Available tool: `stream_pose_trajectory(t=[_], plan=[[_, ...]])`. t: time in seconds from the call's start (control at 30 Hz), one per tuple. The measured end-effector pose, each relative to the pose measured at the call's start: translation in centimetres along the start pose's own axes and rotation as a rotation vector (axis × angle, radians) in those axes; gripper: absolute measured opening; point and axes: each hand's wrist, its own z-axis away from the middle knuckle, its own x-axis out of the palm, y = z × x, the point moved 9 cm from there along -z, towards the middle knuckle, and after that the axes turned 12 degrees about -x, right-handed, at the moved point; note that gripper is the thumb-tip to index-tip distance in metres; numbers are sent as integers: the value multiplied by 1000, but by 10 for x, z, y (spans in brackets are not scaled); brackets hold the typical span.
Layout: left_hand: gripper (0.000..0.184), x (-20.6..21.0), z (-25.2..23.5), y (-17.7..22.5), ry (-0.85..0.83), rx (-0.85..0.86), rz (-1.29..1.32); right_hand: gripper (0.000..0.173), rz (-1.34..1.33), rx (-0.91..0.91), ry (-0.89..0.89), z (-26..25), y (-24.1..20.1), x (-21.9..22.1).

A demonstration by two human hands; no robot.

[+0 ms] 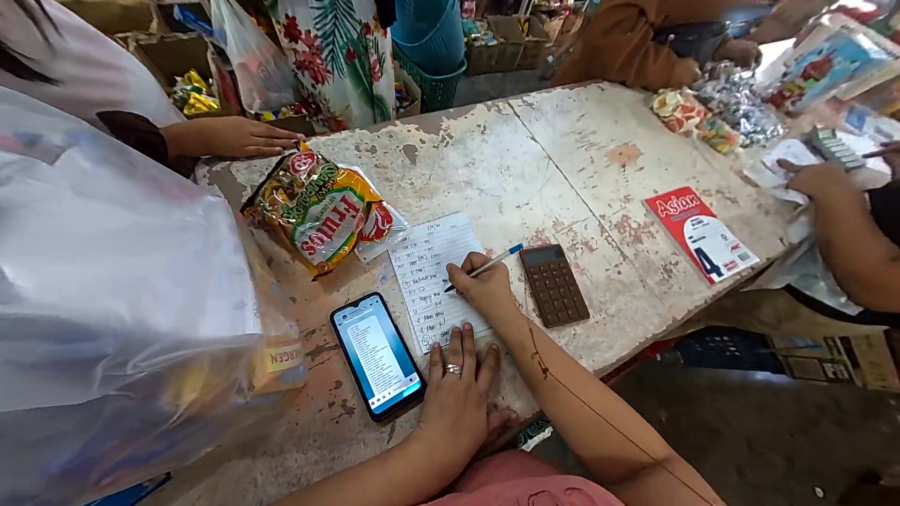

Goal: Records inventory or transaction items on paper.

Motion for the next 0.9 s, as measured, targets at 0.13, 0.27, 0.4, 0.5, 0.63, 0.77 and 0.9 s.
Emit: stream_pose_trajectory(t=[0.13, 0.27, 0.4, 0.5, 0.63, 0.77, 0.9], plan=[[93, -1, 1, 0, 52, 7, -5, 32, 59, -49, -2, -5, -2, 4], [93, -3, 1, 0, 38, 6, -11, 33, 126, -91, 18, -3, -9, 3], [92, -6, 0, -1, 93, 3, -7, 33, 160, -131, -7, -5, -8, 5], [92, -4, -1, -3, 21, -26, 28, 21, 72, -189, 24, -10, -10, -2], [93, 1, -2, -3, -98, -44, 31, 36, 218, -286, -137, -39, -8, 1], [92, 2, -2, -3, -126, -49, 35, 37, 576, -149, -499, -85, 0, 25], [93, 4, -1, -1, -227, -47, 24, 42, 631, -154, -633, -112, 2, 35]])
